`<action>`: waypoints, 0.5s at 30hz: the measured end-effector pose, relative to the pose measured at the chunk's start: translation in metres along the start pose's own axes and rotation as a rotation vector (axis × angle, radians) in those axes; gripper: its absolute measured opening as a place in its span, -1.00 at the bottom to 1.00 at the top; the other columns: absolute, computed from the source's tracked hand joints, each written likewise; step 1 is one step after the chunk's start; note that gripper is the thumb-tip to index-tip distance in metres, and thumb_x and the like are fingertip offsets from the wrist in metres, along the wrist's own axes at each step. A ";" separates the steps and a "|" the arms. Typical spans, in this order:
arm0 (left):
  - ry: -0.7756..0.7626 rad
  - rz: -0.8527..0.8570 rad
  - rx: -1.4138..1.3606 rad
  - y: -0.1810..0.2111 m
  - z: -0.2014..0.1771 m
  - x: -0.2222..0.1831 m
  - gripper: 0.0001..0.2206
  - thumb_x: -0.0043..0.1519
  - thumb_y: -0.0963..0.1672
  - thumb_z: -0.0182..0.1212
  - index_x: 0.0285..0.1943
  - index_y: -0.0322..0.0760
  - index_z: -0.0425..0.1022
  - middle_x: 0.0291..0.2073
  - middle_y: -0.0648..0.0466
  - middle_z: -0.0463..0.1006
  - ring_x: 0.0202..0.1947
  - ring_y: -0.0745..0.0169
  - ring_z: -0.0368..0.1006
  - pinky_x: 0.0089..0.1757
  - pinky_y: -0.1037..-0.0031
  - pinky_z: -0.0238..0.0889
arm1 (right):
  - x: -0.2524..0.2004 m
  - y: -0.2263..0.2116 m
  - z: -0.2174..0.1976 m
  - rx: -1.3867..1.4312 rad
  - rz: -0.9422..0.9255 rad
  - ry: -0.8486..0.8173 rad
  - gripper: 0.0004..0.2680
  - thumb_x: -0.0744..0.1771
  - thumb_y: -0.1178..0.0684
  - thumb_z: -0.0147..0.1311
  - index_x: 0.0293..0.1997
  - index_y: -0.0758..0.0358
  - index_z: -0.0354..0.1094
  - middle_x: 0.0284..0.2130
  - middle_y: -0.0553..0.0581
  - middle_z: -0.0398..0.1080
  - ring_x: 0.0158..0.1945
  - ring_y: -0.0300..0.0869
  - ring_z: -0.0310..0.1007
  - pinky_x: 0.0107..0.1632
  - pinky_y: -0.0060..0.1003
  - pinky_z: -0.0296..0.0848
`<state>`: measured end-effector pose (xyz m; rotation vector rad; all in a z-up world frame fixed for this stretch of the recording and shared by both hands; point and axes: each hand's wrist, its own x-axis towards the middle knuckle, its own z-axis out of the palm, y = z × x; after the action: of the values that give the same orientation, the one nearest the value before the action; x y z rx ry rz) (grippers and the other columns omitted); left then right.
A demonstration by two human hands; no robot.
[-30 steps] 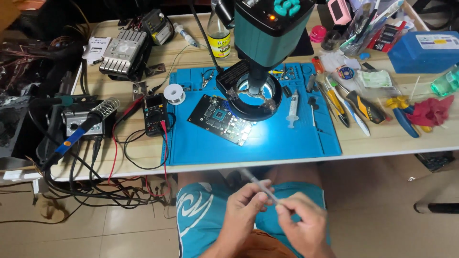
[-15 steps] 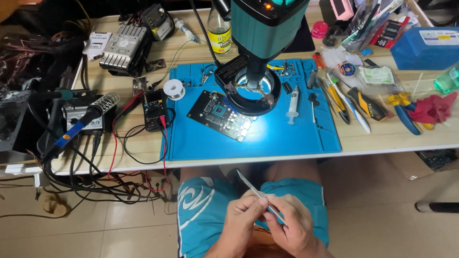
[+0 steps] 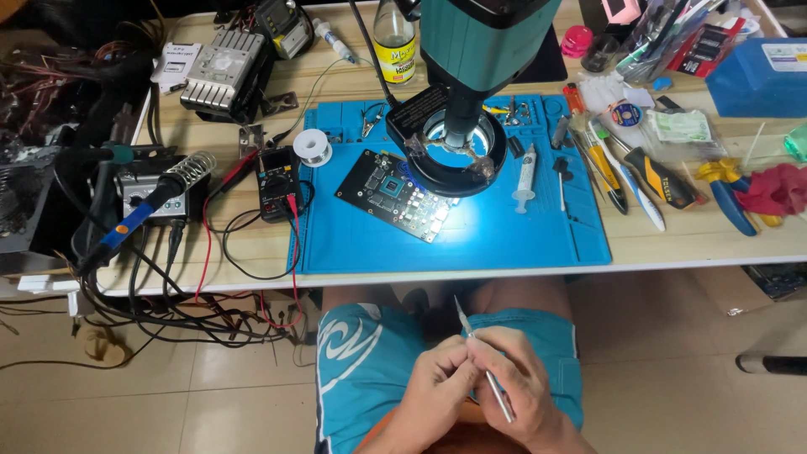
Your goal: Soldering and inspecting a circuit board using a digital microscope and a soldering iron on a repair bench.
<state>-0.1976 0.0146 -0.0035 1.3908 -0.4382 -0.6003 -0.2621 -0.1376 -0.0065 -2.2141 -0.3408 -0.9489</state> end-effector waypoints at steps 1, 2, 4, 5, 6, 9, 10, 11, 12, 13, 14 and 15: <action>-0.041 0.029 0.040 0.007 0.000 0.000 -0.66 0.51 -0.07 0.16 -0.37 -0.19 0.61 -0.36 0.19 0.44 -0.25 0.38 0.36 -0.18 0.47 0.26 | 0.002 0.000 0.001 0.039 -0.027 -0.011 -0.75 0.49 0.12 -0.03 0.34 0.36 0.35 0.10 0.31 0.48 0.08 0.07 0.61 0.12 -0.08 0.71; -0.040 0.026 0.038 0.008 0.000 0.001 -0.66 0.51 -0.07 0.16 -0.37 -0.19 0.61 -0.36 0.19 0.44 -0.25 0.38 0.36 -0.18 0.47 0.26 | 0.005 -0.002 0.000 0.040 -0.025 -0.014 -0.75 0.49 0.12 -0.03 0.34 0.36 0.35 0.10 0.31 0.48 0.08 0.07 0.61 0.12 -0.08 0.71; -0.055 0.078 0.017 0.009 -0.001 0.001 -0.74 0.44 -0.16 0.18 -0.38 -0.23 0.55 -0.30 0.14 0.47 -0.24 0.36 0.41 -0.20 0.46 0.30 | 0.009 -0.007 -0.001 0.076 -0.008 0.002 -0.73 0.51 0.01 -0.10 0.28 0.41 0.37 0.08 0.36 0.49 0.07 0.10 0.63 0.15 -0.05 0.67; -0.051 0.073 0.015 0.019 -0.005 0.003 -0.74 0.44 -0.16 0.18 -0.38 -0.23 0.55 -0.30 0.14 0.47 -0.24 0.36 0.41 -0.20 0.46 0.30 | 0.011 -0.008 -0.002 0.079 -0.004 -0.002 -0.73 0.51 0.01 -0.10 0.28 0.41 0.37 0.08 0.36 0.49 0.07 0.10 0.63 0.15 -0.05 0.67; -0.100 0.128 0.080 0.029 -0.009 0.005 -0.75 0.48 -0.09 0.16 -0.26 -0.23 0.61 -0.27 0.13 0.50 -0.21 0.32 0.43 -0.14 0.43 0.31 | 0.013 -0.009 -0.004 0.092 0.037 0.020 -0.73 0.51 0.01 -0.09 0.25 0.41 0.39 0.05 0.36 0.52 0.05 0.11 0.65 0.13 -0.07 0.69; -0.110 0.232 0.266 0.054 -0.023 0.015 -0.78 0.44 -0.08 0.21 -0.18 -0.25 0.66 -0.26 0.08 0.59 -0.19 0.20 0.52 -0.11 0.35 0.38 | 0.022 -0.004 -0.009 0.073 0.099 0.045 -0.77 0.49 0.05 -0.05 0.17 0.40 0.44 -0.03 0.33 0.56 -0.02 0.11 0.66 0.08 -0.07 0.66; -0.078 0.288 0.390 0.062 -0.028 0.020 -0.85 0.37 -0.12 0.28 -0.22 -0.27 0.65 -0.27 0.03 0.66 -0.20 0.13 0.59 -0.12 0.31 0.43 | 0.025 -0.001 -0.011 0.035 0.114 0.056 -0.82 0.47 0.10 -0.01 0.11 0.39 0.46 -0.07 0.30 0.59 -0.06 0.11 0.65 0.05 -0.07 0.62; -0.079 0.283 0.386 0.069 -0.036 0.027 -0.85 0.37 -0.12 0.28 -0.22 -0.27 0.65 -0.27 0.03 0.66 -0.20 0.13 0.59 -0.12 0.31 0.43 | 0.030 0.004 -0.012 0.035 0.119 0.052 -0.82 0.47 0.10 -0.01 0.11 0.39 0.46 -0.07 0.30 0.59 -0.06 0.11 0.65 0.05 -0.07 0.62; -0.052 0.338 0.535 0.076 -0.044 0.036 -0.86 0.37 -0.13 0.27 -0.21 -0.25 0.67 -0.26 0.03 0.67 -0.20 0.09 0.58 -0.15 0.25 0.41 | 0.035 0.009 -0.013 0.008 0.148 0.068 -0.86 0.46 0.09 0.02 0.04 0.33 0.46 -0.13 0.24 0.60 -0.11 0.05 0.66 0.01 -0.12 0.63; -0.026 0.392 0.684 0.083 -0.052 0.044 -0.87 0.37 -0.14 0.26 -0.19 -0.24 0.68 -0.25 0.02 0.68 -0.20 0.04 0.57 -0.18 0.19 0.38 | 0.041 0.015 -0.014 -0.019 0.178 0.084 -0.89 0.46 0.09 0.05 -0.03 0.27 0.47 -0.19 0.18 0.61 -0.15 -0.01 0.68 -0.03 -0.17 0.63; -0.027 0.390 0.683 0.071 -0.064 0.059 -0.87 0.37 -0.14 0.26 -0.19 -0.24 0.68 -0.25 0.02 0.68 -0.20 0.04 0.57 -0.18 0.19 0.38 | 0.050 0.021 -0.009 -0.020 0.180 0.083 -0.89 0.46 0.09 0.05 -0.03 0.27 0.47 -0.19 0.18 0.61 -0.15 -0.01 0.68 -0.03 -0.17 0.63; 0.038 0.493 0.787 0.058 -0.076 0.075 -0.94 0.31 -0.15 0.35 -0.13 -0.19 0.71 -0.23 -0.01 0.69 -0.14 -0.08 0.61 -0.11 0.16 0.43 | 0.060 0.028 -0.004 -0.034 0.155 0.181 -0.92 0.42 0.11 0.17 -0.09 0.27 0.53 -0.26 0.13 0.65 -0.20 -0.04 0.70 -0.07 -0.20 0.65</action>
<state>-0.0854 0.0306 0.0392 1.9311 -1.0194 0.0305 -0.2090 -0.1626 0.0247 -2.1303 -0.0691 -1.0670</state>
